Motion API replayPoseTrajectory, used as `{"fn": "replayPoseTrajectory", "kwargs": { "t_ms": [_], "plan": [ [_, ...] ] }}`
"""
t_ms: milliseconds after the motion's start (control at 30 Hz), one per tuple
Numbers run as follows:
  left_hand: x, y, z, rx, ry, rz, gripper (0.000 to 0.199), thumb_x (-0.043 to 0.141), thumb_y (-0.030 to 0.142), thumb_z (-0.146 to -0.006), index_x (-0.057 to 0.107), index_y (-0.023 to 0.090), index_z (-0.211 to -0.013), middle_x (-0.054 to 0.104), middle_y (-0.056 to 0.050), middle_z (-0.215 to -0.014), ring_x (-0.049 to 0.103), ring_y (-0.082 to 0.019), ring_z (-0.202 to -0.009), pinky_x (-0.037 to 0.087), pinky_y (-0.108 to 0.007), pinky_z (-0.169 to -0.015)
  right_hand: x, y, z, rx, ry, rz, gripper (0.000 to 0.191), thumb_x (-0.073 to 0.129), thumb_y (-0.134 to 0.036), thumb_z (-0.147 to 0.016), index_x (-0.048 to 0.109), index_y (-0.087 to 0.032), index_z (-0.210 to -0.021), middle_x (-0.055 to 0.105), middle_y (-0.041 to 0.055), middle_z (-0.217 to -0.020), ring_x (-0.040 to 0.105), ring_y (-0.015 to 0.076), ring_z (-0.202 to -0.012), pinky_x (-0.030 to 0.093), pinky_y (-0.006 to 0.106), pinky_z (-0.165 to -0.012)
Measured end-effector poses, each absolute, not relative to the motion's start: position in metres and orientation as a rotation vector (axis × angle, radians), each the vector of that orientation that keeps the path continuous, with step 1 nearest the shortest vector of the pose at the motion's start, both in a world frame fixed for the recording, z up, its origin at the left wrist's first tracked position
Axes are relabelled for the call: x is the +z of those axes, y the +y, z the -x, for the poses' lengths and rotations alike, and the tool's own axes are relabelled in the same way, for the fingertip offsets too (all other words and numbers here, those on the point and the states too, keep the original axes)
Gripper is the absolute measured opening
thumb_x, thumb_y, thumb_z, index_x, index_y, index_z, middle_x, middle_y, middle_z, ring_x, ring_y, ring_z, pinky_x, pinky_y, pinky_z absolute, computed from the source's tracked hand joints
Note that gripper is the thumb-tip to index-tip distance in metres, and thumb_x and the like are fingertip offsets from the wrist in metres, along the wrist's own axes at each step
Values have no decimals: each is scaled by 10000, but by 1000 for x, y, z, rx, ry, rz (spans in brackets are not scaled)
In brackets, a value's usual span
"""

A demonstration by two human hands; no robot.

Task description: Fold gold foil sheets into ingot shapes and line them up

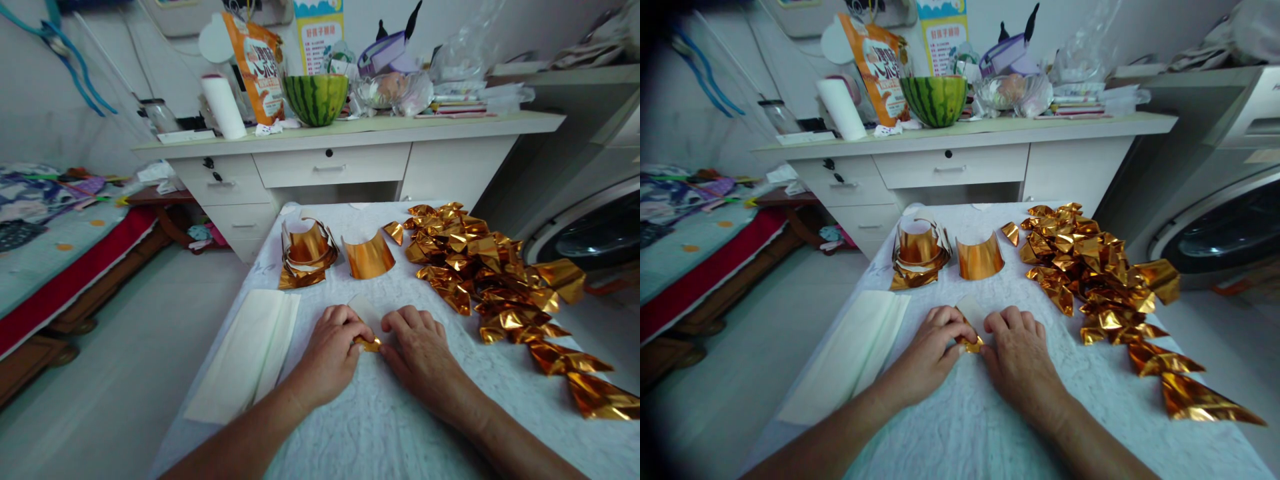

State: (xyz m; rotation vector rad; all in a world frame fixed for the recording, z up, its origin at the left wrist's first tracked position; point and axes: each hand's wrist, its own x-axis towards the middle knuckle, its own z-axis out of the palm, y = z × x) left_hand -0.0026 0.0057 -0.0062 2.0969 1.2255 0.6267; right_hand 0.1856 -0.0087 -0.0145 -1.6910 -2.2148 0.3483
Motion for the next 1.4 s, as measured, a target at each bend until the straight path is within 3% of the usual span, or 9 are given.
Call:
{"fn": "replayPoseTrajectory", "kwargs": {
  "t_ms": [333,667,900,1100,1400],
  "plan": [
    [-5,6,4,633,1232,-2114,297,523,41,-803,690,247,-935,550,-24,-997,478,-205,-1044,418,-371,-955,-11,-5,-198,422,-2251,1607,340,582,-53,-770,575,-256,-1042,585,58,-1023,504,254,-936,383,378,-784],
    [1,5,0,434,1244,-2293,379,478,-3,-762,660,236,-992,548,-38,-1009,478,-216,-1010,436,-361,-890,-2,-7,-205,593,-2227,1582,158,552,-174,-821,521,-191,-974,582,69,-993,510,235,-911,402,393,-805],
    [18,14,7,246,1119,-2378,451,483,-7,-744,654,259,-1065,556,-38,-1041,485,-223,-999,436,-360,-895,-3,1,-206,496,-2326,1583,225,657,-272,-788,549,-204,-973,590,55,-962,524,228,-880,390,344,-750],
    [22,25,5,246,1131,-2342,322,570,42,-742,700,270,-928,578,-25,-934,477,-227,-948,422,-344,-849,0,15,-200,468,-2397,1637,211,709,-219,-709,561,-203,-858,577,26,-879,506,204,-806,328,301,-678],
    [11,20,10,397,1098,-2296,278,611,86,-811,707,274,-991,581,-14,-956,477,-213,-990,407,-342,-893,9,3,-194,456,-2434,1423,50,677,-173,-827,654,-217,-821,594,43,-906,514,212,-863,354,324,-723]
  ]
}}
